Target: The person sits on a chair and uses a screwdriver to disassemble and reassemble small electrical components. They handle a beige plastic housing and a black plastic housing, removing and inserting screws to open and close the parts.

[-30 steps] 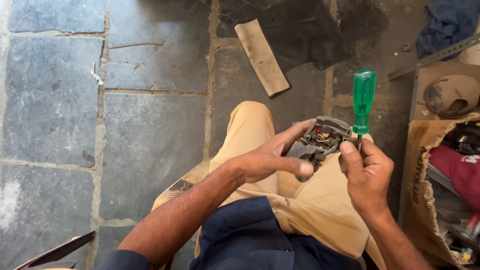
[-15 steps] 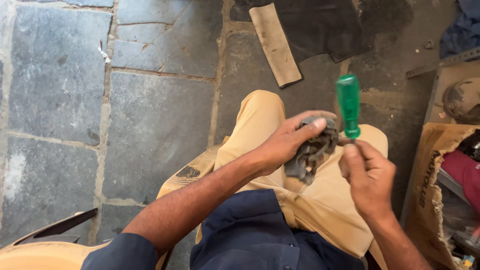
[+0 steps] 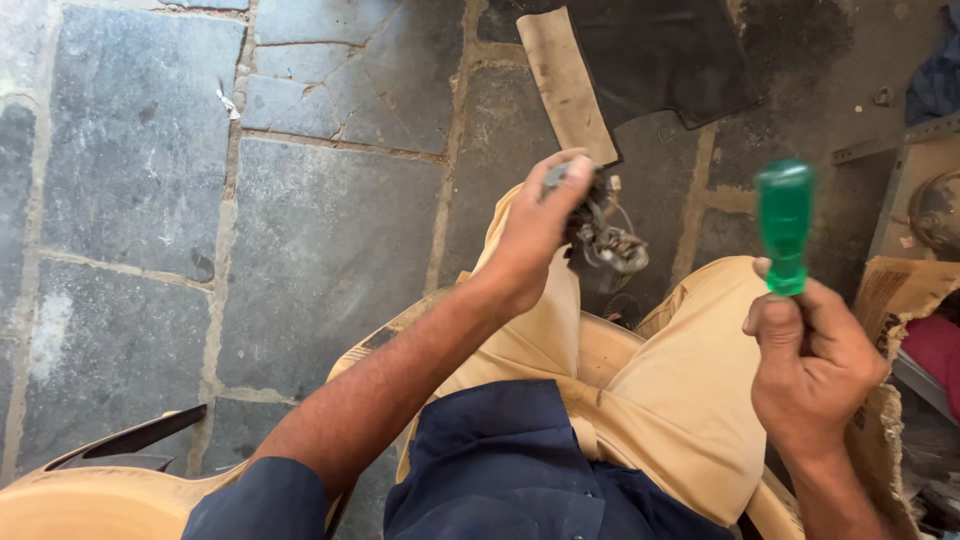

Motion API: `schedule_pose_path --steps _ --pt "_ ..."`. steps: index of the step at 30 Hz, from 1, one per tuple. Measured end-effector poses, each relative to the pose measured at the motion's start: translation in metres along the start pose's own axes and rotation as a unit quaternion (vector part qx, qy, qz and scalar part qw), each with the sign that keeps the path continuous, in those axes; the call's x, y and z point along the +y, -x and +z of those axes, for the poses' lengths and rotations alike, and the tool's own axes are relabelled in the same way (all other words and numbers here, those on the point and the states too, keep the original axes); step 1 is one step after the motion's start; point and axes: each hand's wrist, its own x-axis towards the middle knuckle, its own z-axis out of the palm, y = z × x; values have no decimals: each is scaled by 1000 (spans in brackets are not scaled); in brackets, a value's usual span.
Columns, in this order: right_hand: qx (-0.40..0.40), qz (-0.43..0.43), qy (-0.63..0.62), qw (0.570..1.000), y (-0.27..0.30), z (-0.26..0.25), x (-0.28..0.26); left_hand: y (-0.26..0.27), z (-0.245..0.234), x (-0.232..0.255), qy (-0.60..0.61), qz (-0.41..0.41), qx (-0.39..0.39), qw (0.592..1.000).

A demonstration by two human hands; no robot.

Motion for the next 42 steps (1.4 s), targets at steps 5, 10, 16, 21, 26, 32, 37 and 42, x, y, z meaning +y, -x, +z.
schedule_pose_path --steps 5,10,16,21,26,32,37,42 --pt "-27 -50 149 987 0 1 -4 -7 -9 -8 260 -88 -25 961" --pt "-131 -40 217 966 4 12 -9 -1 -4 -7 253 -34 -77 964" --pt "-146 8 252 957 9 30 -26 16 12 8 213 10 -87 973" --pt "-154 35 278 947 11 37 -25 20 16 2 225 65 -60 970" --pt "-156 54 162 973 17 52 -18 16 19 -8 240 80 27 967" --pt "-182 94 56 977 18 50 -10 15 29 -14 256 86 67 960" --pt "-136 40 192 971 18 49 -11 11 29 -17 262 90 55 959" --pt "-154 61 279 946 6 45 -13 10 24 -15 292 74 65 951"
